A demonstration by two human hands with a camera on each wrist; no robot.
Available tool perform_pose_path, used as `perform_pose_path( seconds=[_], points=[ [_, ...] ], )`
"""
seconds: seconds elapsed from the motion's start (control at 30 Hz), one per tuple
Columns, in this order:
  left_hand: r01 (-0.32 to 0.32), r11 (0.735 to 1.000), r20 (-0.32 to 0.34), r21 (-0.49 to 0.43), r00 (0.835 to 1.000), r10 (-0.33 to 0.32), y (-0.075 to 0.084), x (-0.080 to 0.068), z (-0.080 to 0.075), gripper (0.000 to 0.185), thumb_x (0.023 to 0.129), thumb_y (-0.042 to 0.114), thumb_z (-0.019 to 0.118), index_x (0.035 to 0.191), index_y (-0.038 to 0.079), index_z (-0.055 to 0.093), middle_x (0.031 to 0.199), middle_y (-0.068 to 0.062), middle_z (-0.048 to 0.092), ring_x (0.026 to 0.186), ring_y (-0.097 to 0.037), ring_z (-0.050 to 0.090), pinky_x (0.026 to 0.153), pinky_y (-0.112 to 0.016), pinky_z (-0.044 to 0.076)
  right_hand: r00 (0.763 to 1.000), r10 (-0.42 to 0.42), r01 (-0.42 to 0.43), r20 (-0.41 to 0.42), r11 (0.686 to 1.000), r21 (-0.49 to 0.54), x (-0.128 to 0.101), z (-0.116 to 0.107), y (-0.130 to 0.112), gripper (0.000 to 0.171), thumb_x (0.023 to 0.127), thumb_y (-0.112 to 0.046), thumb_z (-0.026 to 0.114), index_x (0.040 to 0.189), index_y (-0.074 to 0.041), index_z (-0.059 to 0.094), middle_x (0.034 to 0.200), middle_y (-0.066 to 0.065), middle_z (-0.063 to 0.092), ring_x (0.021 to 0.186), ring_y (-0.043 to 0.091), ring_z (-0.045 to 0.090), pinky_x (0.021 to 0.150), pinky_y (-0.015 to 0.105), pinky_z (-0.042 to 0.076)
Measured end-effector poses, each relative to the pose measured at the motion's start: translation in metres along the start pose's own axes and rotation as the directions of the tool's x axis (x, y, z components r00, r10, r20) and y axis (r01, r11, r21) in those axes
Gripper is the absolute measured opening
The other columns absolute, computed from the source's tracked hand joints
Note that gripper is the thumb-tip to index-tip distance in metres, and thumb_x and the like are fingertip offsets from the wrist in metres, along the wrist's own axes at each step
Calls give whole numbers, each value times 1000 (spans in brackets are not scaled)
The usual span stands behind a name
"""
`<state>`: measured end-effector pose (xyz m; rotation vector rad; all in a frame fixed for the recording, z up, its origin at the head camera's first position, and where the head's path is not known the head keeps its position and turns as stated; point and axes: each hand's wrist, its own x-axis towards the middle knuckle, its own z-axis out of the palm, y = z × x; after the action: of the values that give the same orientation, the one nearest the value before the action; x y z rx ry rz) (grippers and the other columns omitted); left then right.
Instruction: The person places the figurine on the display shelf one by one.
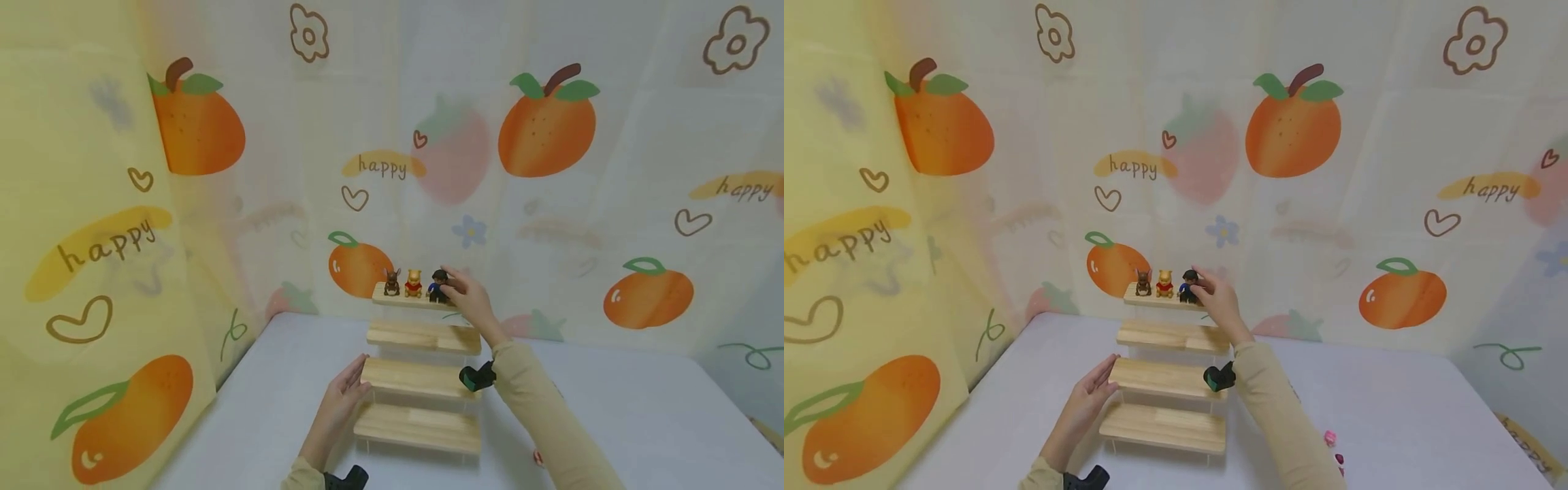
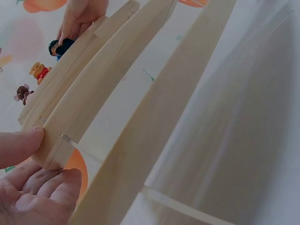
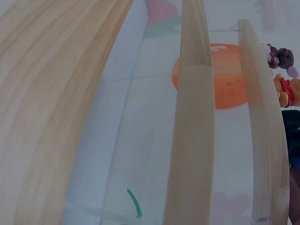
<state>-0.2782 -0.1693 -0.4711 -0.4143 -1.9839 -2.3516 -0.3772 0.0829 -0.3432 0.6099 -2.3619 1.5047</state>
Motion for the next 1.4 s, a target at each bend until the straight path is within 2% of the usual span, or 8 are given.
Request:
perform_pose_path(
  seconds=[0.17, 0.37, 0.67, 0.73, 0.93, 1.17, 1.4],
  points=[
    [-12, 1000, -3, -13, 1000, 12, 3, 3, 1, 58, 86, -2, 54, 135, -11, 24, 141, -23, 21, 129, -30, 19, 100, -24, 25, 998, -10, 8, 55, 1000, 27, 0, -5, -1, 53, 89, -15, 56, 137, -6, 36, 126, 24, 45, 109, 34, 49, 82, 39, 49],
    [19, 1000, -4, -17, 1000, -19, 3, 0, 2, 59, 86, -3, 53, 135, -11, 22, 141, -23, 19, 130, -30, 18, 100, -23, 25, 994, 22, -27, 111, 998, 49, -2, -7, 2, 66, 85, -20, 63, 140, -8, 29, 133, 23, 37, 114, 37, 44, 86, 42, 46],
    [42, 999, -43, 22, 998, -41, 4, -1, 2, 62, 86, 5, 57, 137, -7, 24, 142, -20, 22, 129, -27, 22, 99, -22, 27, 985, 29, -43, 169, 996, 81, -6, -5, 5, 87, 76, -13, 72, 143, -10, 18, 140, 21, 26, 123, 38, 31, 97, 49, 33],
    [38, 999, -44, 23, 998, -37, 3, 0, 2, 61, 86, 5, 57, 136, -7, 25, 141, -20, 23, 129, -28, 22, 99, -23, 28, 985, 9, -19, 172, 998, 57, -7, -5, 6, 86, 77, -13, 71, 143, -8, 17, 140, 22, 26, 122, 39, 32, 97, 49, 33],
    [23, 1000, -26, -4, 999, -23, -1, 2, 1, 59, 85, -2, 55, 135, -11, 25, 140, -23, 23, 128, -30, 21, 99, -24, 27, 991, -59, 59, 122, 998, 4, -10, -6, 10, 68, 85, -5, 61, 140, 0, 21, 135, 25, 33, 115, 41, 41, 93, 45, 39],
    [14, 1000, -21, 3, 1000, -14, -2, 1, 1, 59, 85, 0, 55, 135, -11, 25, 140, -23, 23, 128, -31, 22, 99, -24, 28, 993, -67, 68, 101, 998, -12, -11, -5, 11, 61, 86, -2, 58, 139, -1, 26, 132, 26, 36, 113, 39, 43, 93, 42, 40],
    [20, 1000, -30, 9, 999, -20, 0, 0, 1, 59, 86, 1, 56, 135, -9, 26, 141, -21, 24, 128, -29, 23, 99, -23, 28, 991, -49, 48, 126, 999, 14, -12, -7, 6, 62, 86, -2, 58, 139, 0, 24, 134, 26, 34, 115, 40, 40, 93, 43, 40]
  ],
)
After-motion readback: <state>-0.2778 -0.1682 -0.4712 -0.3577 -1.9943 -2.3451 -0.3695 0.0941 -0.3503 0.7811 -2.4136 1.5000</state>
